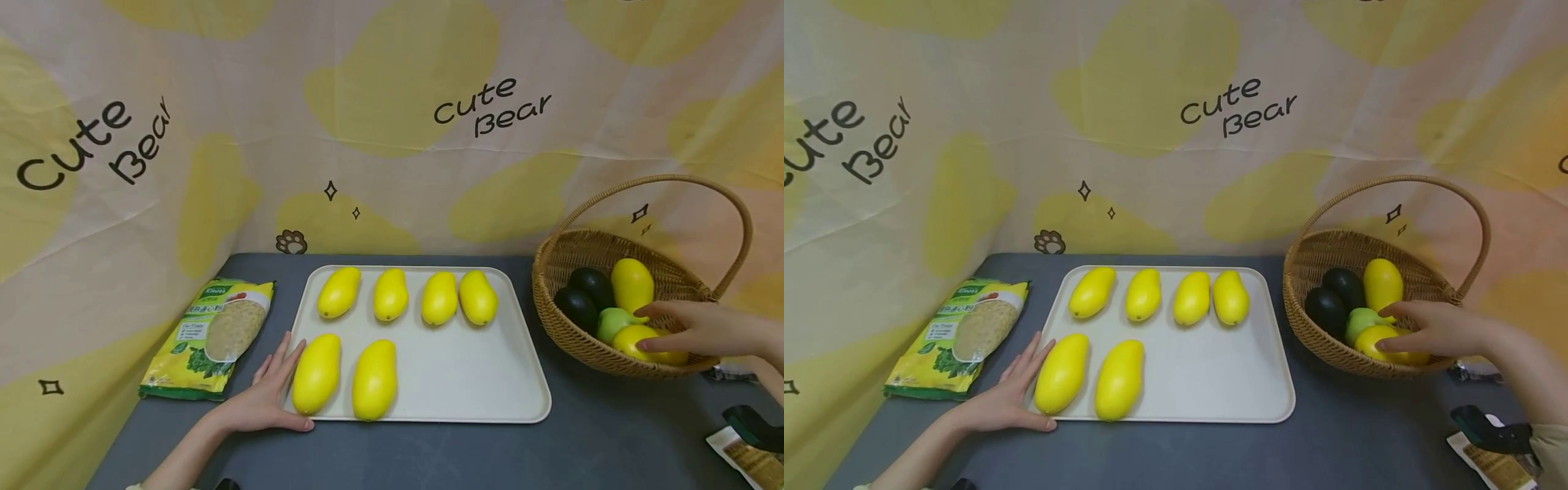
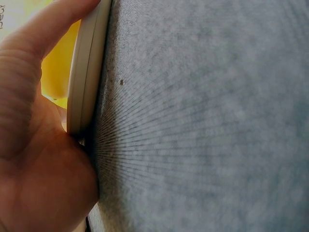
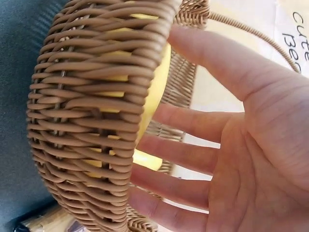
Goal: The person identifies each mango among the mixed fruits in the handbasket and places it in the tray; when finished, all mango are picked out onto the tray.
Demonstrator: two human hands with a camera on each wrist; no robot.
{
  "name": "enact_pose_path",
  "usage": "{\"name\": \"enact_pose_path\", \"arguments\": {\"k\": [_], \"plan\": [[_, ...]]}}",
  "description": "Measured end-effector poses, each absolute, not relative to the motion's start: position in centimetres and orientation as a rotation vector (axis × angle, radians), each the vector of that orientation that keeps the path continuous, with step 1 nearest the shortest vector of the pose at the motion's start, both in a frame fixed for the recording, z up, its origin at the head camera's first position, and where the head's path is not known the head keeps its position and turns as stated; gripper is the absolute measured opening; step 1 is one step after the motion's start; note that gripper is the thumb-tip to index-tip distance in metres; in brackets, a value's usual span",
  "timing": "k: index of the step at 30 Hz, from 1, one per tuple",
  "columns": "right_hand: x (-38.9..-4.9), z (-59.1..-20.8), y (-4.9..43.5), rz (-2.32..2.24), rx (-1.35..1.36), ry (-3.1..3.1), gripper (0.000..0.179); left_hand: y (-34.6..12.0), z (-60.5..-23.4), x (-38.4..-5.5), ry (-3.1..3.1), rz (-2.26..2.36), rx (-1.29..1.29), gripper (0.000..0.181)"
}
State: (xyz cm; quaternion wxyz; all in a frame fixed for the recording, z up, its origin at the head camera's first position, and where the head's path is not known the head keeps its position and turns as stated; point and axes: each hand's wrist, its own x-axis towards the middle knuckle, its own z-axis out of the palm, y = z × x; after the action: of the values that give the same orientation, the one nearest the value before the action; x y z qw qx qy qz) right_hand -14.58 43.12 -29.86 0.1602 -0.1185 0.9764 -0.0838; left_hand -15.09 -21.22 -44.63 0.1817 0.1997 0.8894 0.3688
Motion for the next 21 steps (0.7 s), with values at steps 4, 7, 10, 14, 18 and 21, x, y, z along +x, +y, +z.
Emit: {"name": "enact_pose_path", "arguments": {"k": [4,7,10,14,18,21], "plan": [[-14.4,-30.1,43.4,-0.345,-0.304,2.71,0.069,-21.3,-44.7,-15.1,2.515,1.046,0.567,0.124],[-14.3,-30.2,43.5,-0.406,-0.318,2.649,0.069,-21.2,-44.8,-15.0,2.523,1.048,0.577,0.124],[-14.3,-30.6,43.4,-0.405,-0.358,2.646,0.066,-21.2,-44.7,-15.0,2.527,1.053,0.584,0.124],[-14.5,-31.2,43.2,-0.329,-0.441,2.743,0.057,-21.2,-44.6,-15.0,2.526,1.056,0.579,0.124],[-14.6,-31.6,42.9,-0.288,-0.493,2.795,0.05,-21.1,-44.5,-15.0,2.523,1.049,0.574,0.124],[-14.6,-31.5,42.8,-0.304,-0.467,2.813,0.052,-21.1,-44.5,-15.0,2.518,1.045,0.567,0.124]]}}
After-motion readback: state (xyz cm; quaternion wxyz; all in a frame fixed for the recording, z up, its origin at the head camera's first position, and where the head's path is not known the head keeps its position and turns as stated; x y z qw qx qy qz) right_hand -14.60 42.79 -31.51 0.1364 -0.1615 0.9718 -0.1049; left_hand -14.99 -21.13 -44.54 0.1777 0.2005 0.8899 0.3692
